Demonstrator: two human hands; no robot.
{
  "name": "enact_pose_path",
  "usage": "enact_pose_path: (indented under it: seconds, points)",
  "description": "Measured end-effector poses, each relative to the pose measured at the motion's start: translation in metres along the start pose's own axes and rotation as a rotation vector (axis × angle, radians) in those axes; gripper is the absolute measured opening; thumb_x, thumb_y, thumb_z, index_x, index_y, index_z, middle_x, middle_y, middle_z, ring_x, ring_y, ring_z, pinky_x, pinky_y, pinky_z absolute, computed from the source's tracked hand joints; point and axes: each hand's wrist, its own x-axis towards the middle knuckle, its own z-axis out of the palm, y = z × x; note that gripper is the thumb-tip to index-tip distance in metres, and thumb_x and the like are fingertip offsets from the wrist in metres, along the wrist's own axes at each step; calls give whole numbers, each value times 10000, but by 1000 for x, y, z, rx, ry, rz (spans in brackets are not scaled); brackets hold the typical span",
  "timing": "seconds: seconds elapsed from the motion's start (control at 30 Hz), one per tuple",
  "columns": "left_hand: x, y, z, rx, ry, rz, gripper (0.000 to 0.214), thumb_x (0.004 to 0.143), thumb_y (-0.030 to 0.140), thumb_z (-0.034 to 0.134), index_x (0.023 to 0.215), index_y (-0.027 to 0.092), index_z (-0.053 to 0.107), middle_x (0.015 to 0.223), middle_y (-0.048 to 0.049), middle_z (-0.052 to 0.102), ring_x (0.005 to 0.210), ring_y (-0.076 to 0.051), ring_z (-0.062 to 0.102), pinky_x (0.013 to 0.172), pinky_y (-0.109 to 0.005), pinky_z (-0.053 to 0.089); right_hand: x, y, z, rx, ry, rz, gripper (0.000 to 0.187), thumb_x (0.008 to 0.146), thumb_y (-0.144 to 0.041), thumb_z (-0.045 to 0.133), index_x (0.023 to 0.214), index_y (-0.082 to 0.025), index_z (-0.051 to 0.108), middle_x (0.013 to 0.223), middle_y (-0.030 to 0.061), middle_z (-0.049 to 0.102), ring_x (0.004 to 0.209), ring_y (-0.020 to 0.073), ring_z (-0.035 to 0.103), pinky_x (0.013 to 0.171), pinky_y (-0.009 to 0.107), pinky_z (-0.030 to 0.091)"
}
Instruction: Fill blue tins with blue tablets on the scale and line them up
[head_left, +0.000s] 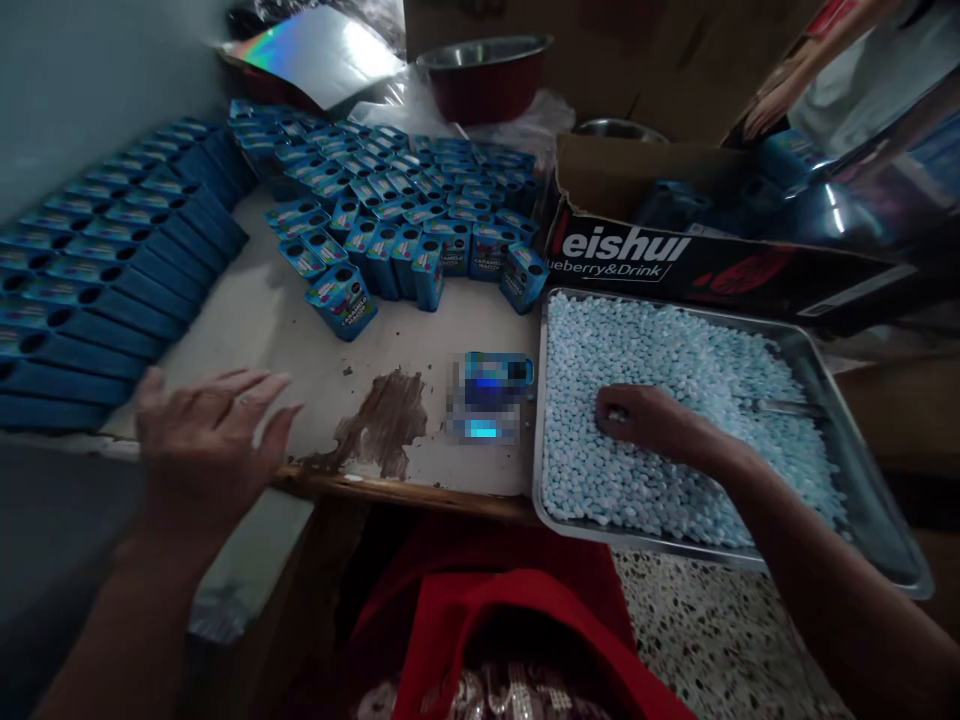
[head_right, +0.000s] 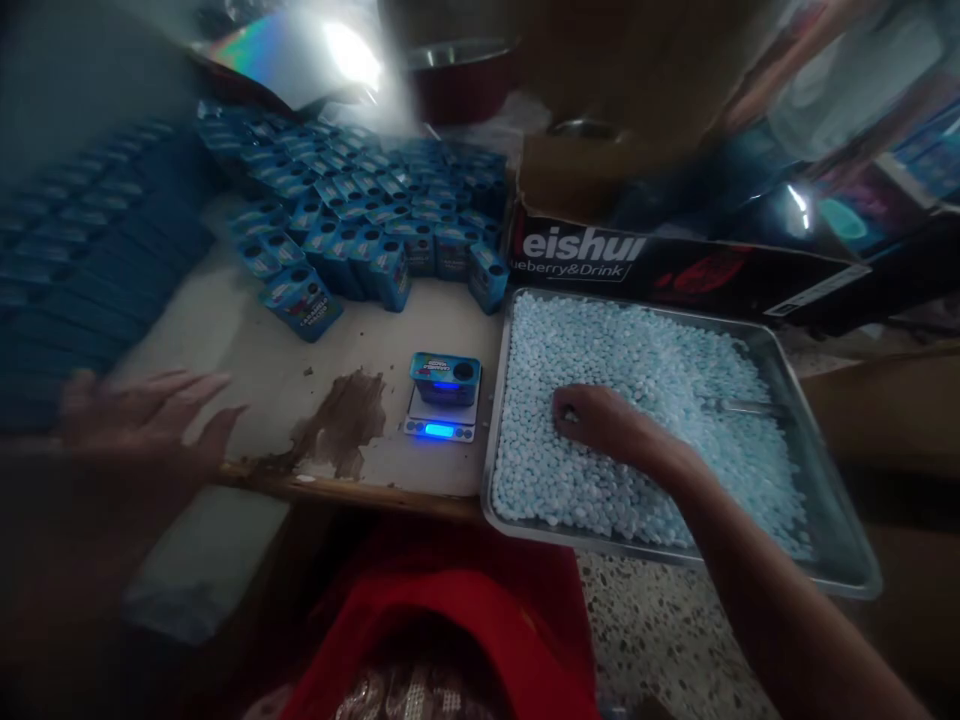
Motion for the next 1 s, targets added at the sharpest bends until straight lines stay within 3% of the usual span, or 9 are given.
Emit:
enact_pose_path:
  seconds: [0.07,0.17,0.3,0.37,0.47,0.6,0.67,0.77,1.0]
  points:
    - [-6,15,13,109,-10,163,394,903,327,793,1287,282,722,1267,-69,772,1185,-340,719,1256,-631,356,-1,4,-6,167,41,45,134,883,-311,636,863,-223,735,796,7,712,709,180,607,672,289,433]
    - [-1,40,35,78,-52,220,320,944,305,750,1259,256,726,1207,-90,786,1103,-333,736,1195,-588,435,1,8,-11,324,33,135,152,843,-362,691,864,-218,734,705,-21,651,624,153,537,589,277,396]
    - [5,62,62,14,-119,187,261,981,297,705,1233,260,761,1179,-99,792,1079,-329,735,1199,-561,430,9,2,-10,606,-100,191,156,846,-342,698,913,-203,673,574,-76,507,509,113,430,508,251,318]
    - [1,64,71,-36,-140,147,274,983,308,704,1247,277,769,1186,-95,791,1095,-328,730,1216,-557,415,16,-6,-13,756,-131,190,213,858,-368,732,950,-187,668,574,-77,513,503,103,420,503,246,314]
    - [-8,57,76,-67,-173,83,285,1001,352,694,1262,271,772,1207,-95,785,1117,-312,724,1219,-528,418,28,-26,-28,806,-124,135,241,838,-361,795,930,-170,680,622,-48,569,543,104,466,524,247,352]
    - [-15,41,73,7,-238,43,361,1046,394,653,1346,206,723,1318,-109,742,1197,-286,693,1170,-442,469,48,-68,-53,688,-119,-41,152,864,-296,767,938,-179,703,660,-39,586,572,114,489,541,252,362]
    - [-16,34,70,37,-223,49,410,1044,407,658,1384,180,694,1367,-129,706,1225,-298,674,1133,-428,496,58,-90,-60,470,-37,-154,58,884,-217,718,933,-186,723,729,-21,637,618,118,525,593,255,387]
    - [-18,27,66,59,-202,52,473,1037,427,672,1441,181,654,1431,-157,643,1225,-306,669,1089,-429,532,69,-116,-64,125,84,-283,143,870,-84,675,919,-190,758,864,7,706,718,126,588,680,258,412]
    - [-28,11,62,70,-168,3,512,1017,473,698,1457,216,646,1549,-179,539,1185,-301,692,1060,-452,583,72,-133,-59,-163,84,-328,281,917,-31,657,1046,-211,831,1008,66,762,823,170,678,729,286,457]
